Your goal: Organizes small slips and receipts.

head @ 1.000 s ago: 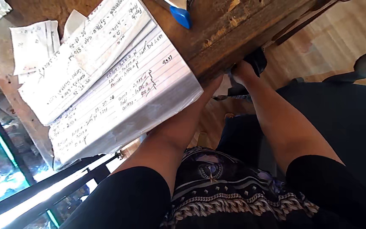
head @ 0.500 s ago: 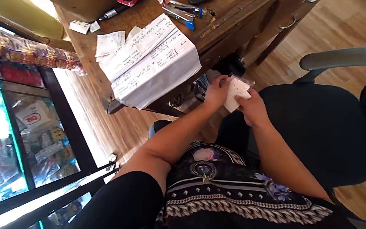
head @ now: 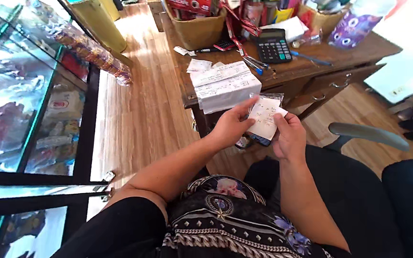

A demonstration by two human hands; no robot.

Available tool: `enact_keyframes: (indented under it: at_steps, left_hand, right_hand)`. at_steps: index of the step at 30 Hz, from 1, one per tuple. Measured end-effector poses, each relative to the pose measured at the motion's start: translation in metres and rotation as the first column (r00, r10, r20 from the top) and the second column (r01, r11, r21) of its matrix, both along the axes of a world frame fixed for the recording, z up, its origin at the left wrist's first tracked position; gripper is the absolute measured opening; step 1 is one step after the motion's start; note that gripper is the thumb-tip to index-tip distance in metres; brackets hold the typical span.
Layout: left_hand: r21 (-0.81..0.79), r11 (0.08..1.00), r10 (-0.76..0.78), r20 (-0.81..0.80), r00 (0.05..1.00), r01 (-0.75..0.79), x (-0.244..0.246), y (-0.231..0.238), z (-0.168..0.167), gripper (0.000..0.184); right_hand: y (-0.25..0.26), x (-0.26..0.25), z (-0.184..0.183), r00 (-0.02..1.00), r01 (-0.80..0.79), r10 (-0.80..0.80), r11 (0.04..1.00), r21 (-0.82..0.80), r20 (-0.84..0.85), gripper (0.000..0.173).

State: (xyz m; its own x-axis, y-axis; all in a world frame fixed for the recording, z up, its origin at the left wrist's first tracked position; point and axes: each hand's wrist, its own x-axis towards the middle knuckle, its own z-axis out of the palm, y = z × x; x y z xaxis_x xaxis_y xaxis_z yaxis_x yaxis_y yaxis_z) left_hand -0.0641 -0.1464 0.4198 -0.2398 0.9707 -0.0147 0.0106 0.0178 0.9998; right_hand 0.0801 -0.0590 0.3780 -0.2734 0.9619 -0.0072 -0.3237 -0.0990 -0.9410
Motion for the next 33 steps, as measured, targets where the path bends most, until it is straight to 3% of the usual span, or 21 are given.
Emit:
enact_keyframes:
  at_steps: [2, 4, 13, 18, 30, 33]
  left_hand:
    - [0.008, 1.0, 0.028, 0.003, 1.0, -0.028, -0.006, -0.011, 0.005, 0.05]
    - [0.021, 0.999, 0.048, 0.037, 0.998, -0.049, -0.011, -0.021, 0.008, 0.048]
    - [0.114, 0.983, 0.139, 0.037, 0.99, -0.142, -0.021, -0.034, 0.004, 0.063]
    - [0.133, 0.982, 0.126, 0.043, 0.991, -0.131, -0.018, -0.029, 0.0, 0.075]
    - [0.113, 0.98, 0.166, 0.014, 0.986, -0.166, -0.021, -0.029, -0.007, 0.065]
    - [0.021, 0.989, 0.149, -0.039, 0.988, -0.148, -0.017, -0.029, -0.009, 0.051]
  right_hand:
    - [-0.004, -0.007, 0.005, 0.999, -0.019, 0.018, 0.999, 0.03, 0.031, 0.007]
    - [-0.007, -0.013, 0.007, 0.998, -0.03, 0.027, 0.998, 0.057, 0.058, 0.011]
    - [-0.016, -0.016, 0.006, 0.995, -0.096, 0.09, 0.986, 0.136, 0.051, 0.01]
    - [-0.016, -0.013, 0.003, 0.994, -0.096, 0.092, 0.992, 0.083, 0.053, 0.015]
    - [0.004, 0.001, -0.001, 0.986, -0.067, 0.051, 0.993, -0.102, -0.157, 0.026]
    - [0.006, 0.003, -0.003, 0.984, -0.066, 0.046, 0.992, -0.111, -0.174, 0.029]
